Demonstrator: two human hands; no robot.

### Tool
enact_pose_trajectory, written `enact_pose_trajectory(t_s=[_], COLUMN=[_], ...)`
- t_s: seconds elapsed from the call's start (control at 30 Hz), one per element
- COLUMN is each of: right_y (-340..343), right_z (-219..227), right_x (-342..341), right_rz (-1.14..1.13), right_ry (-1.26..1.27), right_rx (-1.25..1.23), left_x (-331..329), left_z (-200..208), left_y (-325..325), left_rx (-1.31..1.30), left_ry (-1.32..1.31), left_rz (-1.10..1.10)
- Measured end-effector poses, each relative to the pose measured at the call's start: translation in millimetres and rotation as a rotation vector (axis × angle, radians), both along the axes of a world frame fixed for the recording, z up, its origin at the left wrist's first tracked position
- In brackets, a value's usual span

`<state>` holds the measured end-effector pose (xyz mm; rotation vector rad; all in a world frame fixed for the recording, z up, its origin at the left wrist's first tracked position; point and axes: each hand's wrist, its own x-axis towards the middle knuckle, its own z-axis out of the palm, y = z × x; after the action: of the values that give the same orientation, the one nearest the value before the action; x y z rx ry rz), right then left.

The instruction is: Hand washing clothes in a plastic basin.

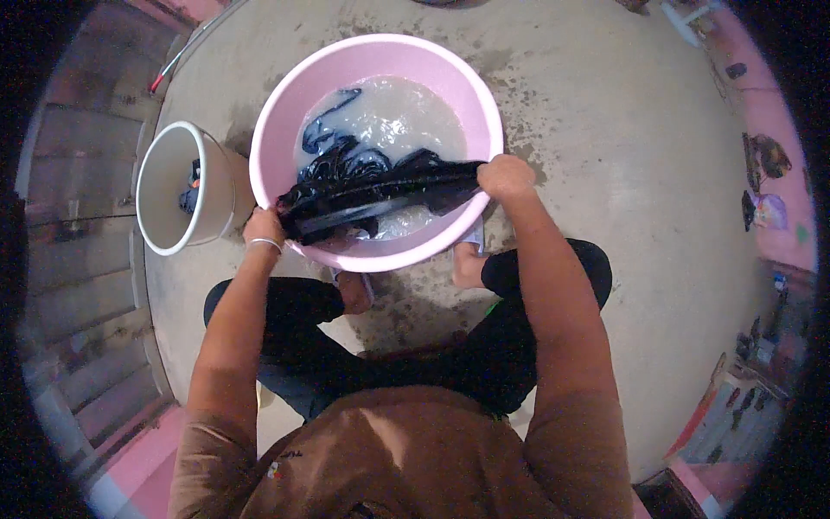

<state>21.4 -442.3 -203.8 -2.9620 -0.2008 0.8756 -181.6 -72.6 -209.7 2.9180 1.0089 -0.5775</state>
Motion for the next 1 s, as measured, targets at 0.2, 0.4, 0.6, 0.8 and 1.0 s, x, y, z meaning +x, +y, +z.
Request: enact_pose_trajectory(t_s=[0.2, 0.4, 0.6, 0.8, 1.0], right_y=[10.1, 34.2, 45.9, 58.0, 87.7], right_z=[15.4, 135.8, 336.6, 489.0, 517.8], right_x=[-19.0, 48.0, 109.0, 143.6, 92.3], right_rz=[0.190, 0.093, 0.238, 0.250, 0.095], right_ry=[-0.216, -0.316, -0.683, -1.000, -0.857], right_rx=[0.233, 0.486, 0.672, 0.718, 0.601], left_x=[23.6, 100.9, 136.4, 141.9, 184.0], left_z=[-20.2, 97.8, 313.6, 474.2, 496.0], left_y=[19.9, 52.8, 108.3, 121.4, 117.8], left_rx=[-1.173, -1.496, -0.692, 0.366, -0.158], left_ry=[-0.673, -0.805, -0.867, -1.077, -1.112], left_rz=[1.215, 0.825, -0.166, -0.436, -0.127])
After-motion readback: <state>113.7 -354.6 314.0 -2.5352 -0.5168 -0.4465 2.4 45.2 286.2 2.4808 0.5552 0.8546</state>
